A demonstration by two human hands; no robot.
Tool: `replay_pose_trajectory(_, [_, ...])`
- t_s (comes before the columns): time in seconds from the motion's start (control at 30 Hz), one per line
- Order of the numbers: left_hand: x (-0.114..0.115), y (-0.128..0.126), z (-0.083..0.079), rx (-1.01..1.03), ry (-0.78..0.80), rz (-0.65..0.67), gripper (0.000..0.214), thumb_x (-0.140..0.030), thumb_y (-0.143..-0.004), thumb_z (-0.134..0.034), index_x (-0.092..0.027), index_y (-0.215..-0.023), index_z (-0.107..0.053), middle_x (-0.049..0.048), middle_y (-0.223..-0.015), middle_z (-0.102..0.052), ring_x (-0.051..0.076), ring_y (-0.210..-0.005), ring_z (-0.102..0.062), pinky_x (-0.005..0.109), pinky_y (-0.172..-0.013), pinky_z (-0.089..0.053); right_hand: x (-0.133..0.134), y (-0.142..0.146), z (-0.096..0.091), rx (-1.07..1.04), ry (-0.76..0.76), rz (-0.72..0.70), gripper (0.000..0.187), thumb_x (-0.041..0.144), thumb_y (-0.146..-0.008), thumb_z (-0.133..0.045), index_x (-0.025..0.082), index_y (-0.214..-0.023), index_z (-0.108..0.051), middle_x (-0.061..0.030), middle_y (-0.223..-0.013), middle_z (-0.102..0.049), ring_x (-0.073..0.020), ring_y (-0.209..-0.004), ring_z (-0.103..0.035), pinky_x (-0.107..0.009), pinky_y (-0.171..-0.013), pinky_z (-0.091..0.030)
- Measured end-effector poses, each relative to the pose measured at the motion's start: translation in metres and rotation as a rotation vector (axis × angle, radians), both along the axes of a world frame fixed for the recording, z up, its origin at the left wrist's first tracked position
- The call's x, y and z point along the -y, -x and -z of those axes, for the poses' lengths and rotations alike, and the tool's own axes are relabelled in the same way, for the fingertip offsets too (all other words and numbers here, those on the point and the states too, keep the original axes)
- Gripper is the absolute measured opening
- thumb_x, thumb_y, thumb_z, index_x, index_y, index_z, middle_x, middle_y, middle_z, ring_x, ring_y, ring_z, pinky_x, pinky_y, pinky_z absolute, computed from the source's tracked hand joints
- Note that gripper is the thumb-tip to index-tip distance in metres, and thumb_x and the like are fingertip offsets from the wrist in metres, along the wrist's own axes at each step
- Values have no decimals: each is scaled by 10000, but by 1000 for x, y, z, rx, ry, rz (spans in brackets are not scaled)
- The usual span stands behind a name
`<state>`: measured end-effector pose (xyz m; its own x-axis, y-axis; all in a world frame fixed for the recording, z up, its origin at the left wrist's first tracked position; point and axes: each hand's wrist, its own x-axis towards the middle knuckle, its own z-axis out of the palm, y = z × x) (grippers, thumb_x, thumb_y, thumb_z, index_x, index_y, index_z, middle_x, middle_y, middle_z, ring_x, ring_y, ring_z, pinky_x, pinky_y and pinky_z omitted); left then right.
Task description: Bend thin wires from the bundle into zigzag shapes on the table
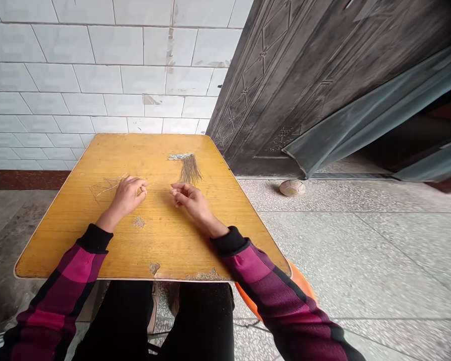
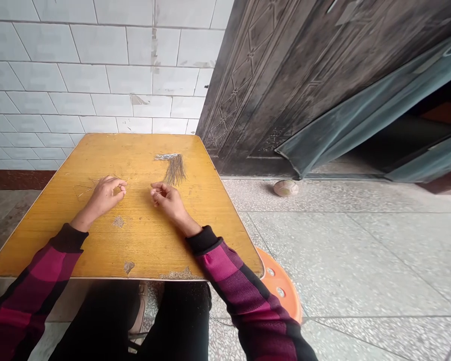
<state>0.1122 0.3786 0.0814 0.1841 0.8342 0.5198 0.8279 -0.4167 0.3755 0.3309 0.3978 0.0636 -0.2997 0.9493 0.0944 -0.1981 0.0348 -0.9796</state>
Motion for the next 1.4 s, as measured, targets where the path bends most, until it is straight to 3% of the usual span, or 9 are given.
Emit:
replay_pose_trajectory(0.13, [16, -18, -7, 39, 10, 211, 146, -147, -796, -507, -201, -816, -641, 39, -800, -648, 197, -831, -562, 337, -810, -429, 10, 4, -4, -18, -29, -151, 256, 295, -743, -714, 179, -966, -666, 5, -792, -645, -87, -625, -585, -198, -550, -498])
replay_pose_trajectory(0.27, [23, -32, -2, -10, -2, 262, 170, -153, -814, -489, -205, -781, -648, 46, -772, -632, 208, -843, -536, 357, -810, -429, 13, 5, -4, -79, 13, -202, 157, 308, -741, -726, 161, -779, -682, 7, -706, -656, -73, -568, -575, -181, -535, -491])
replay_pose_trajectory(0.4, [24, -35, 2, 169, 31, 293, 142, -167, -798, -541, -186, -874, -660, 75, -907, -647, 214, -910, -558, 367, -841, -443, 12, 2, -10, -208, 139, -181, 104, 246, -778, -705, 150, -760, -667, -5, -690, -684, -64, -546, -597, -143, -498, -489])
replay_pose_trajectory(0.63, [24, -36, 1, 537, 294, 422, 117, -261, -799, -613, -165, -822, -676, 52, -861, -650, 173, -828, -589, 311, -793, -448, 9, -2, -15, -434, 367, -199, 70, 127, -820, -659, 129, -754, -634, -12, -676, -705, -49, -530, -630, -91, -506, -519])
replay_pose_trajectory(0.87, [29, -44, 0, 990, 653, 435, 189, -312, -751, -671, -124, -735, -681, 40, -714, -652, 92, -567, -503, 228, -547, -392, 12, 1, -7, -324, 290, -239, 169, 237, -709, -777, 122, -746, -658, -13, -698, -708, -64, -539, -631, -109, -460, -506])
replay_pose_trajectory(1.03, [32, -44, 2, 1200, 820, 469, 213, -323, -741, -702, -111, -757, -681, 73, -774, -664, 106, -616, -559, 218, -542, -434, 11, -2, -8, -320, 242, -214, 204, 253, -688, -793, 125, -760, -651, 1, -701, -697, -49, -522, -604, -106, -453, -485])
replay_pose_trajectory(1.13, [32, -41, 3, 1109, 715, 453, 226, -334, -769, -679, -120, -841, -695, 96, -889, -673, 144, -714, -601, 242, -582, -479, 7, -4, -7, -385, 343, -289, 164, 213, -725, -763, 128, -759, -628, 17, -674, -676, -46, -516, -597, -108, -462, -490])
replay_pose_trajectory(1.27, [33, -35, 1, 759, 240, 405, 227, -197, -744, -704, -185, -970, -708, 81, -1052, -627, 158, -847, -602, 266, -687, -514, 6, -5, -2, -421, 560, -489, 101, 140, -784, -689, 124, -766, -591, 15, -647, -663, -49, -487, -586, -116, -439, -482])
replay_pose_trajectory(1.4, [37, -36, -5, 464, 87, 596, 168, -135, -819, -621, -210, -917, -735, 87, -1079, -622, 165, -931, -618, 303, -781, -530, 6, -3, 3, -385, 608, -627, 65, 108, -793, -663, 94, -786, -600, -4, -619, -656, -57, -487, -596, -117, -447, -479])
